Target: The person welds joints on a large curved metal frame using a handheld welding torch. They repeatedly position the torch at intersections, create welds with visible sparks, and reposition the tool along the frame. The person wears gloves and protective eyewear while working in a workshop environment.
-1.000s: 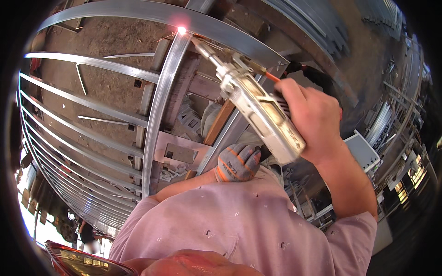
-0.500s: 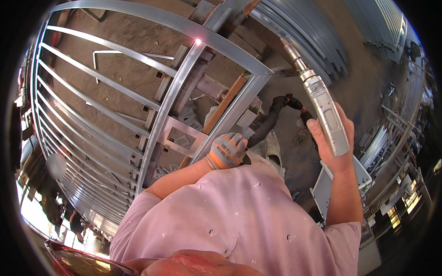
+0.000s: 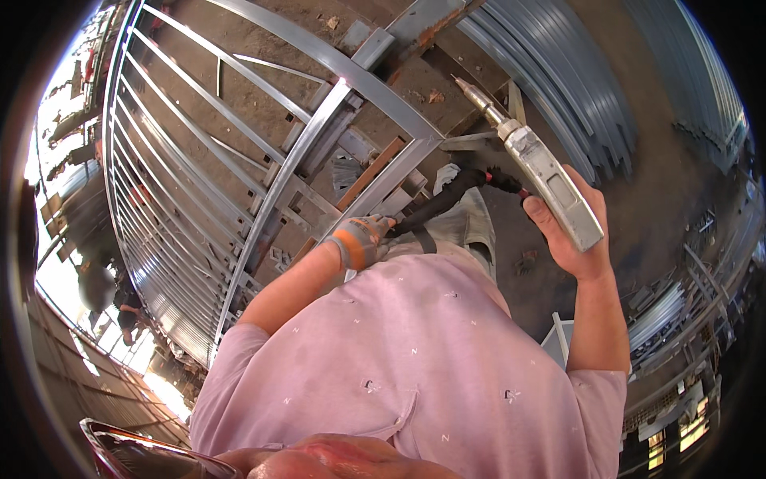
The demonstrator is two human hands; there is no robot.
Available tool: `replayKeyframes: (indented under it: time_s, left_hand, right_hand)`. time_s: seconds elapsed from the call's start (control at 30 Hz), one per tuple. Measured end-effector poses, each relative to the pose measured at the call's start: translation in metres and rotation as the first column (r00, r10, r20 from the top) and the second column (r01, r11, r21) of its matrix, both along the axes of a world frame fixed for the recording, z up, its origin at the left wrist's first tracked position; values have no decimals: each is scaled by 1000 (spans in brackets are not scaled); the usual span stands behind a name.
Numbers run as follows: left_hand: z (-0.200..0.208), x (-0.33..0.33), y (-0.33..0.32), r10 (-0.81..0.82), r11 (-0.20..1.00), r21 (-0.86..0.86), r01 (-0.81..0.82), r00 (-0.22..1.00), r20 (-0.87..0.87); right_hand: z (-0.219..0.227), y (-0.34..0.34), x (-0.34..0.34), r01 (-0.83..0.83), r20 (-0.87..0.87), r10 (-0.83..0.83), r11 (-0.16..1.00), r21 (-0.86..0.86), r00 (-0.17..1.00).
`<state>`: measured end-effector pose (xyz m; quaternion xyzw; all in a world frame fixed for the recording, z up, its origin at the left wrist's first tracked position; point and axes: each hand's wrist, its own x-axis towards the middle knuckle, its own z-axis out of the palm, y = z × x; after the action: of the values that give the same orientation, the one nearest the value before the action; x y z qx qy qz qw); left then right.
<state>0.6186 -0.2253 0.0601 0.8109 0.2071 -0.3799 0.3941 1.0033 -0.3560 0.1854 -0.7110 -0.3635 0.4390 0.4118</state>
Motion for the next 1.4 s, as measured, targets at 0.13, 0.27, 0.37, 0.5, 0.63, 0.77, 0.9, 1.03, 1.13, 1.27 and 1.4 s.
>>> replayKeyframes:
  time_s: [0.13, 0.27, 0.37, 0.5, 0.63, 0.77, 0.9, 1.03, 1.13, 1.27, 1.4]
  left_hand:
    - [56, 36, 77, 20, 999, -29, -19, 999, 46]
    - [62, 81, 175, 212, 896, 238, -374, 834, 509]
    - [29, 126, 251, -136, 835, 462, -298, 702, 699]
    - [-3, 188, 310, -277, 890, 453, -54, 724, 632]
    - [-31, 219, 337, -370, 922, 327, 207, 722, 585]
    - [-54, 219, 346, -425, 905, 311, 289, 623, 657]
    - [-38, 233, 347, -460, 888, 306, 344, 645, 610]
    - [-46, 236, 347, -577, 817, 434, 380, 536, 617]
    - [-36, 246, 342, -644, 764, 482, 429, 560, 522]
    - [-17, 251, 340, -722, 691, 525, 497, 510, 468]
    - [-7, 257, 335, -751, 647, 538, 540, 574, 327]
  right_hand:
    - [-2, 12, 18, -20, -106, 10, 995, -99, 994]
    - [-5, 37, 14, -58, -123, 50, 996, -61, 991]
    - [-1, 54, 9, -83, -204, 53, 986, -141, 978]
    - [-5, 73, -8, -57, -125, 39, 989, -136, 991]
    - [-16, 83, -27, -83, -17, 82, 992, -90, 997]
    - [-15, 100, -42, -88, -1, 90, 977, -197, 996]
    - [-26, 111, -57, -40, -9, 39, 985, -166, 999]
    - [-25, 128, -67, -85, 10, 89, 972, -218, 996]
    - [-27, 136, -81, -47, 105, 65, 985, -164, 992]
    - [-36, 144, -90, -63, 135, 88, 982, -179, 987]
    - [-34, 154, -95, -83, 155, 128, 961, -265, 980]
